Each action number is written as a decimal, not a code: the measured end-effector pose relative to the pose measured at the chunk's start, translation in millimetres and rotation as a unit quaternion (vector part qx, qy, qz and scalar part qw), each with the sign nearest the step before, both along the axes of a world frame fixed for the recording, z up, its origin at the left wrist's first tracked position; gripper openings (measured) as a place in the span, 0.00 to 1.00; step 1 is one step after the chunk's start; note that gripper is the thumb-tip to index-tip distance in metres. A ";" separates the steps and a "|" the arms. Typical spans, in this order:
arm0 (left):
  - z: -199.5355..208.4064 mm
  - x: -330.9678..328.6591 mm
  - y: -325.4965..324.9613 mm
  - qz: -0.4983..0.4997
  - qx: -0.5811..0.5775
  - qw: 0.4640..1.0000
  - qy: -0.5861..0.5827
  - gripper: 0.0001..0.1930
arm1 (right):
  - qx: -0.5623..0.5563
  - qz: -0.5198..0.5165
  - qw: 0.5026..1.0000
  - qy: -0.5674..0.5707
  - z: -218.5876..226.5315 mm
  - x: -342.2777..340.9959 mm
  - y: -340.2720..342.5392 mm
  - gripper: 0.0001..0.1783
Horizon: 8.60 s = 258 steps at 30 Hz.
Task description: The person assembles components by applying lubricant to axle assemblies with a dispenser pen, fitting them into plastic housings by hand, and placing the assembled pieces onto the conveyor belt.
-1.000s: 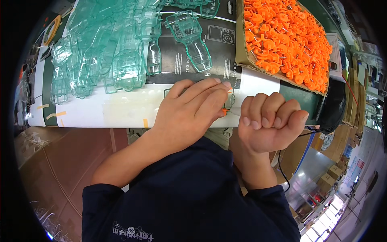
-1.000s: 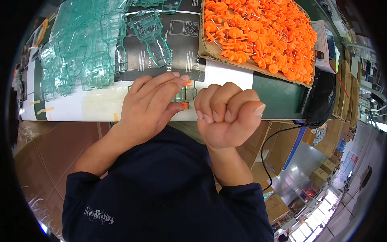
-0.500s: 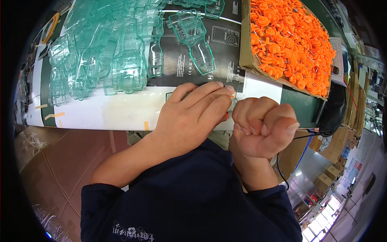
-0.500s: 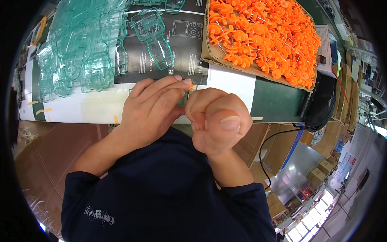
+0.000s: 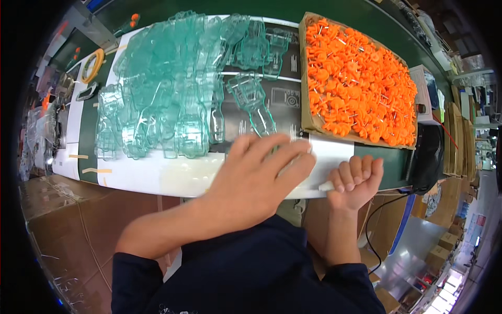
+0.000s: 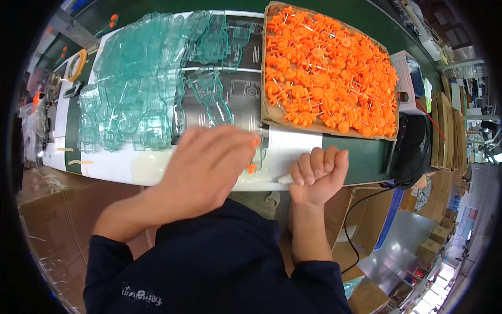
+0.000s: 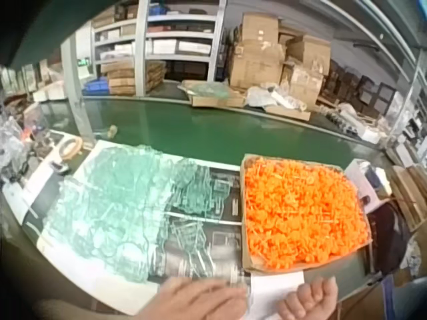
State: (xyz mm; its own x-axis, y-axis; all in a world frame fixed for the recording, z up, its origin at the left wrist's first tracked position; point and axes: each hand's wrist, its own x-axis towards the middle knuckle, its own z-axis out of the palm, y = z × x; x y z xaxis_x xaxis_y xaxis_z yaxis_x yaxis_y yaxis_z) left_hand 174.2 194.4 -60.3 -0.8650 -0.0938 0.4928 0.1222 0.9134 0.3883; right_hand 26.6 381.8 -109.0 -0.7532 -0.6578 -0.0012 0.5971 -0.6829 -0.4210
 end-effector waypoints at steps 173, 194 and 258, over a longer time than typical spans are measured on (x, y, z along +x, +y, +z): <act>-34.9 13.4 16.2 0.018 0.143 0.988 -0.049 0.30 | 0.179 -0.090 0.956 0.214 33.2 31.5 -75.5 0.25; -39.0 15.1 22.0 0.029 0.135 0.990 -0.037 0.28 | 0.159 -0.147 0.962 0.169 34.2 34.9 -56.2 0.23; -45.9 24.2 10.3 0.029 0.073 0.992 -0.094 0.27 | -0.013 0.023 0.990 0.138 37.3 -0.2 -33.0 0.21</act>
